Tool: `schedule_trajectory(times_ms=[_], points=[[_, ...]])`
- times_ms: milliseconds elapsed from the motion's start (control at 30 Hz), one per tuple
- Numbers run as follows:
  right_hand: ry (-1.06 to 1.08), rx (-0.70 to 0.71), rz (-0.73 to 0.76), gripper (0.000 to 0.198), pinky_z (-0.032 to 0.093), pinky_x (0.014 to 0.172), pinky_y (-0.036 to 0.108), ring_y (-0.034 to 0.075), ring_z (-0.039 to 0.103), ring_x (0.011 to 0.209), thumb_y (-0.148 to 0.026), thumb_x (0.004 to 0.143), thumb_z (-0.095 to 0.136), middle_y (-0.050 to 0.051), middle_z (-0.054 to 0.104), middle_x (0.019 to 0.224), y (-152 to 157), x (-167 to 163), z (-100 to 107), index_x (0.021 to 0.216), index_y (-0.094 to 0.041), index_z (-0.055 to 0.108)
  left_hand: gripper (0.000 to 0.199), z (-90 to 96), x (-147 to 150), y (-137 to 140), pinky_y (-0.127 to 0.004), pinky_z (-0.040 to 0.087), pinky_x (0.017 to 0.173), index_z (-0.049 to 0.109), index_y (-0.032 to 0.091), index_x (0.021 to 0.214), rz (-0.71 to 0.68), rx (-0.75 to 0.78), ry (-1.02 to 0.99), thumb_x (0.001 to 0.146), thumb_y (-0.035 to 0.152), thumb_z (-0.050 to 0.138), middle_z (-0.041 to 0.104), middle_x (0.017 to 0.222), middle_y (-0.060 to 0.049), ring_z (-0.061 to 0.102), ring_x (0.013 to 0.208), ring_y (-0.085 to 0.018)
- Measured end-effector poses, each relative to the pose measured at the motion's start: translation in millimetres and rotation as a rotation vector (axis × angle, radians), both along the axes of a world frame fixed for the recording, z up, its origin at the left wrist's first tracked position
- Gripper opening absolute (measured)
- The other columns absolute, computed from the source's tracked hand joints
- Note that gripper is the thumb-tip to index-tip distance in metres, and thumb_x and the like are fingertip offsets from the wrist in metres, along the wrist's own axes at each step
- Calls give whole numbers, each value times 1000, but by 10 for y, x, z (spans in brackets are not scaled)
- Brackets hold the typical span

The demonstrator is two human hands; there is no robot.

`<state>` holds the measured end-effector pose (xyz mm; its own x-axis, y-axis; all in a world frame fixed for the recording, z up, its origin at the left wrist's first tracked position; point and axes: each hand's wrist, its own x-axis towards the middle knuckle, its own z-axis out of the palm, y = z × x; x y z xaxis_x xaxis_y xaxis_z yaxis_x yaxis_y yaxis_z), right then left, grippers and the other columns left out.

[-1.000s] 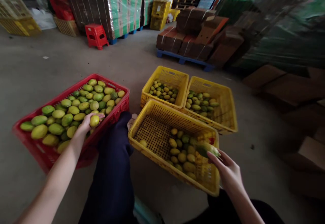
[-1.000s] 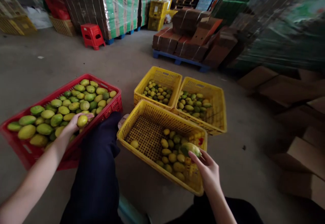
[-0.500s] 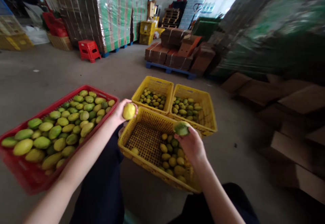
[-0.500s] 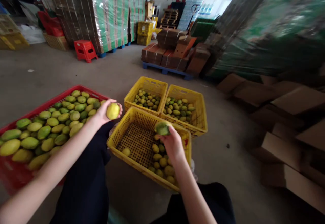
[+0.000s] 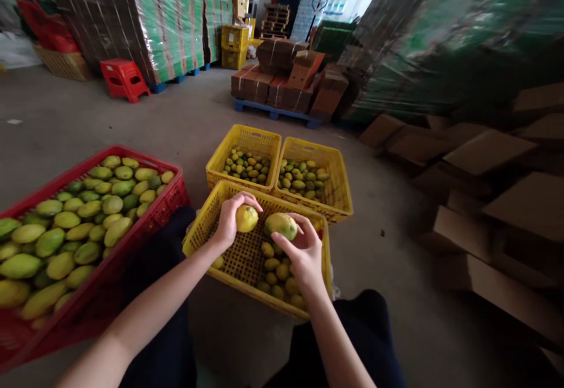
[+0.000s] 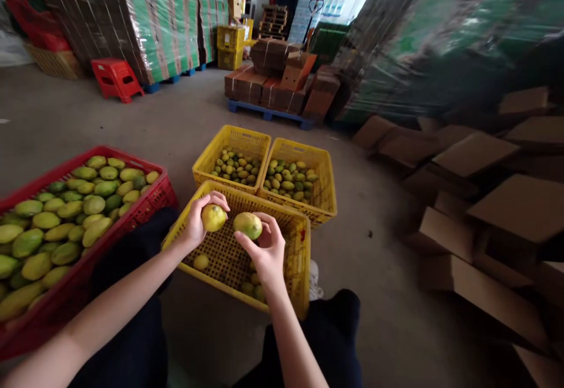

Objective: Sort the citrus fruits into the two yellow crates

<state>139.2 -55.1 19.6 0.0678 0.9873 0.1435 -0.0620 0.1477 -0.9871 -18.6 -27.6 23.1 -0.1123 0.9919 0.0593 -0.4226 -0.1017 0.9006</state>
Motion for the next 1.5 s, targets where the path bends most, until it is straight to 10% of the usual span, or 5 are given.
schedule_trajectory(times_ms=[400, 667, 967, 1200, 1500], points=[[-64, 67, -17, 47, 54, 85, 34, 19, 63, 93, -32, 61, 85, 1, 65, 100, -36, -112, 17, 99, -24, 58, 33, 58, 17, -5, -24, 44, 78, 64, 17, 62, 85, 0, 44, 88, 20, 44, 62, 70, -4, 57, 73, -16], [439, -661, 307, 30, 56, 50, 27, 15, 64, 53, -47, 87, 57, 4, 70, 69, 133, -85, -66, 87, -17, 63, 29, 7, 1, 179, -27, 56, 58, 57, 13, 89, -5, -737, -585, 97, 33, 38, 62, 71, -6, 64, 64, -16], [590, -853, 371, 55, 49, 40, 21, 15, 62, 42, -48, 98, 31, 10, 66, 52, 184, -71, -93, 74, -11, 64, 36, 74, -9, 144, -20, 50, 42, 59, 10, 90, -203, -750, -486, 98, 36, 36, 65, 65, -10, 60, 48, -14], [535, -679, 214, 26, 50, 48, 22, 13, 61, 53, -41, 85, 60, 3, 69, 65, 159, -94, -86, 82, -16, 66, 25, 38, -23, 131, -22, 50, 51, 60, 13, 77, -223, -636, -460, 91, 30, 49, 67, 67, -9, 62, 56, -14], [152, 103, -149, 46, 50, 78, 28, 14, 59, 85, -26, 56, 87, -4, 61, 91, 87, -25, 13, 92, -25, 58, 48, 58, -76, 69, -24, 48, 83, 71, 23, 99, -290, 60, -9, 55, 15, 88, 66, 112, -3, 62, 97, -16]])
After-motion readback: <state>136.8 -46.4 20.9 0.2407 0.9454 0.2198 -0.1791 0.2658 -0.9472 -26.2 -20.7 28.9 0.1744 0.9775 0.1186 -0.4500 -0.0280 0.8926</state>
